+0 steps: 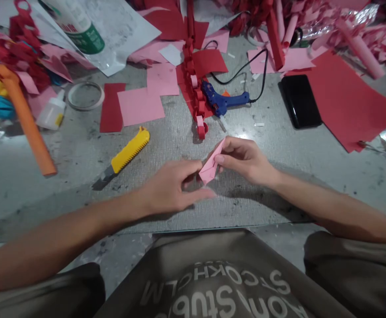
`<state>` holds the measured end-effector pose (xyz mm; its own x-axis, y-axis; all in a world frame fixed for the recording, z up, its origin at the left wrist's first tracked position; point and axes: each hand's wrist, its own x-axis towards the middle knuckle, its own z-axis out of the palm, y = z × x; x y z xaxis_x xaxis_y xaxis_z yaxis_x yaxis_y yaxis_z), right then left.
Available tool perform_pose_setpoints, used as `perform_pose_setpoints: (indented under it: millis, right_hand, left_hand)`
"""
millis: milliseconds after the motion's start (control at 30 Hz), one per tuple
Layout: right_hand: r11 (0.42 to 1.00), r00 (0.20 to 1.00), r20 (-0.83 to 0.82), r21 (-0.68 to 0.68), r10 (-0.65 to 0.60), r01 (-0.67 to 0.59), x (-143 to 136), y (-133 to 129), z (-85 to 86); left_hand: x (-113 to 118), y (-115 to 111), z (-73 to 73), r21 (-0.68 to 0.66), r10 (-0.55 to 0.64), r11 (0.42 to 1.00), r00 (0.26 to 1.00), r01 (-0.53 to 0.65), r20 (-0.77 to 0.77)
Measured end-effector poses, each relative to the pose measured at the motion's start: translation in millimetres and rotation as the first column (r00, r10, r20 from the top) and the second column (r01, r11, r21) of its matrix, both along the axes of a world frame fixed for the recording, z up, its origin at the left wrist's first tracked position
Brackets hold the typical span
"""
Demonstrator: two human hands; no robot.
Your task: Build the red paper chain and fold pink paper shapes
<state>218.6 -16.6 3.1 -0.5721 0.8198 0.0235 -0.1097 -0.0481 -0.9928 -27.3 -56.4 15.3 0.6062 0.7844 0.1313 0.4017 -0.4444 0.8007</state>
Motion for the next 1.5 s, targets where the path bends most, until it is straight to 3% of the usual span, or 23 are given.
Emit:
perform_pose_setpoints:
  millis: [100, 200, 233, 300, 367, 433, 533, 633, 800, 1000, 1333, 1400, 1500]
  right_hand:
    - [0.998, 0.997, 0.059, 0.044, 0.045, -0.047, 3.4, -0.1, 3.1]
    - [0.969, 0.952, 0.296, 0.198, 0.083, -0.146, 7.5, -1.9, 6.2]
    - [0.936, 0.928, 0.364, 0.291, 0.083, -0.197, 8.7, -2.1, 5.9]
    - [0.810, 0.898, 0.439, 0.513, 0.039, -0.286, 10.8, -1.2, 2.6]
    - [0.655, 0.888, 0.460, 0.674, -0.011, -0.341, 12.4, 1.1, -3.3]
    - [0.547, 0.871, 0.487, 0.748, -0.066, -0.376, 13.6, 3.5, -8.4]
    - [0.453, 0.853, 0.493, 0.809, -0.173, -0.375, 16.4, 4.8, -8.2]
    - [0.397, 0.863, 0.462, 0.845, -0.207, -0.357, 20.7, 2.2, 1.0]
    - [0.236, 0.792, 0.567, 0.821, -0.227, -0.520, 23.5, -3.7, 9.5]
    - [0.216, 0.768, 0.588, 0.808, -0.254, -0.548, 20.4, -5.0, 3.0]
    - [0.091, 0.725, 0.610, 0.781, -0.319, -0.618, 22.1, -13.6, 7.5]
    - [0.124, 0.731, 0.620, 0.780, -0.285, -0.613, 21.4, -14.5, 9.9]
    - [0.276, 0.715, 0.668, 0.741, -0.207, -0.612, 21.6, -14.9, 12.1]
  left_hand:
    - [-11.9, 2.4, -2.0, 0.360, -0.088, 0.930, 0.996, 0.080, 0.006]
    - [-23.7, 10.8, -4.0, 0.627, -0.116, 0.769, 0.992, 0.125, -0.056]
    - [-26.2, 14.1, -5.0, 0.677, -0.121, 0.717, 0.987, 0.163, -0.110]
    - [-28.1, 19.9, -8.5, 0.707, -0.126, 0.657, 0.963, 0.261, -0.238]
    - [-27.1, 23.9, -14.0, 0.673, -0.131, 0.664, 0.937, 0.325, -0.323]
    - [-25.0, 25.9, -19.7, 0.626, -0.148, 0.699, 0.926, 0.346, -0.347]
    - [-22.7, 25.5, -23.2, 0.588, -0.139, 0.731, 0.919, 0.347, -0.368]
    - [-22.1, 23.1, -19.3, 0.588, -0.078, 0.737, 0.906, 0.333, -0.415]
    - [-22.3, 19.6, -13.0, 0.564, -0.062, 0.761, 0.902, 0.321, -0.428]
    - [-23.3, 17.3, -12.6, 0.540, -0.093, 0.764, 0.888, 0.353, -0.450]
    - [-19.0, 9.9, -9.5, 0.585, -0.005, 0.732, 0.862, 0.349, -0.507]
    - [-17.4, 9.0, -12.0, 0.593, 0.013, 0.743, 0.881, 0.308, -0.474]
    - [-15.8, 8.2, -14.7, 0.575, 0.003, 0.776, 0.911, 0.258, -0.413]
